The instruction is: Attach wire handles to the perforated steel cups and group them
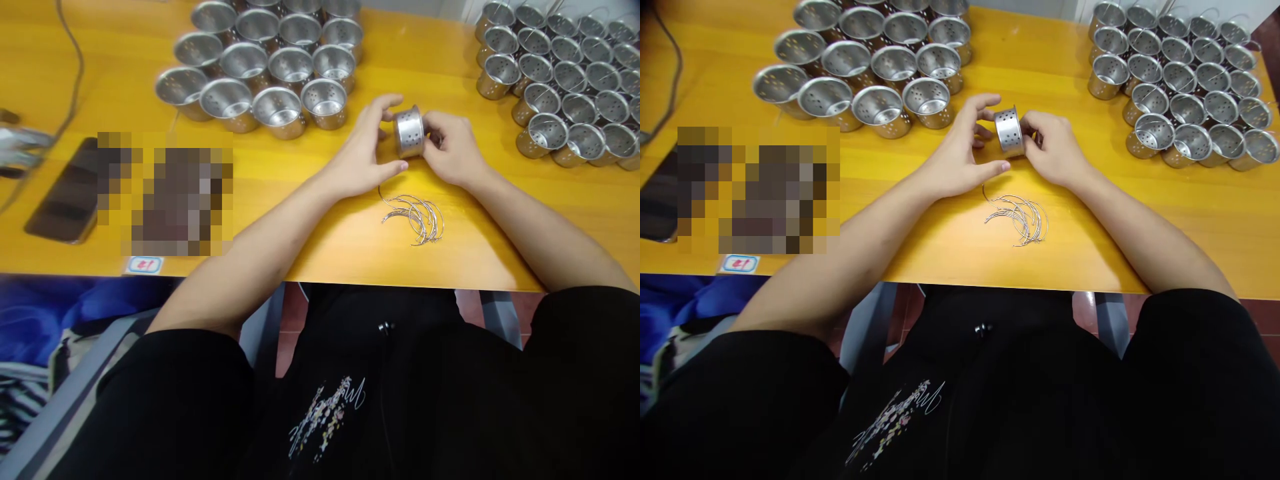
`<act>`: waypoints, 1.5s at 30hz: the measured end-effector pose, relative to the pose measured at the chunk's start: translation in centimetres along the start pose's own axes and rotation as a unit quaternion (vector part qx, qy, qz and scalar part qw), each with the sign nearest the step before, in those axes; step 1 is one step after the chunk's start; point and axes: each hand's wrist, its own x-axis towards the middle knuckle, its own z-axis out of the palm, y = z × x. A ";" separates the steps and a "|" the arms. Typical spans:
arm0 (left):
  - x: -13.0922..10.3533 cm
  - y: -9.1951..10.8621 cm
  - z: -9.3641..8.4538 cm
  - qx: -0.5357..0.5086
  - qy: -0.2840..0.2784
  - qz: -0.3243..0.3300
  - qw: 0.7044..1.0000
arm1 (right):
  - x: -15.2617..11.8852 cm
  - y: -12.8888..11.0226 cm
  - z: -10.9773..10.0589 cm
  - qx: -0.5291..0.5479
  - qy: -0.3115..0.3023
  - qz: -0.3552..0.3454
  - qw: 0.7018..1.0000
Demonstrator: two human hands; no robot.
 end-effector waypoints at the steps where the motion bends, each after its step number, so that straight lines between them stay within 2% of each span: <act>1: -0.1 0.1 -0.1 0.003 -0.005 -0.002 1.000 | 0.0 0.0 0.0 -0.001 0.000 -0.001 1.000; 7: -0.3 0.3 -0.2 0.016 -0.016 -0.003 1.000 | 0.1 0.9 0.4 0.038 0.013 0.001 0.999; 13: -0.3 0.5 -0.3 0.018 -0.019 -0.008 1.000 | 1.2 3.0 1.0 0.203 0.033 0.033 0.978; 17: -0.3 0.5 -0.4 0.024 -0.019 -0.010 0.999 | 1.2 2.9 0.6 0.279 0.018 0.035 0.960; 26: 0.4 -0.9 0.3 0.003 0.013 0.005 1.000 | 0.5 1.9 -0.7 0.270 0.007 0.090 0.958; 30: 0.1 -0.6 0.0 0.004 0.019 -0.003 1.000 | 0.6 2.1 -0.8 0.298 0.007 0.081 0.951; 34: 0.0 -0.4 -0.3 0.017 0.015 -0.020 1.000 | 0.6 2.3 -0.8 0.299 0.005 0.101 0.949; 39: 0.5 -1.2 -0.2 -0.003 0.042 -0.036 0.998 | 0.6 2.3 -0.9 0.340 0.002 0.104 0.935; 45: 0.6 -1.7 -0.2 0.014 0.044 -0.032 0.998 | 0.4 1.8 -1.1 0.367 -0.003 0.102 0.924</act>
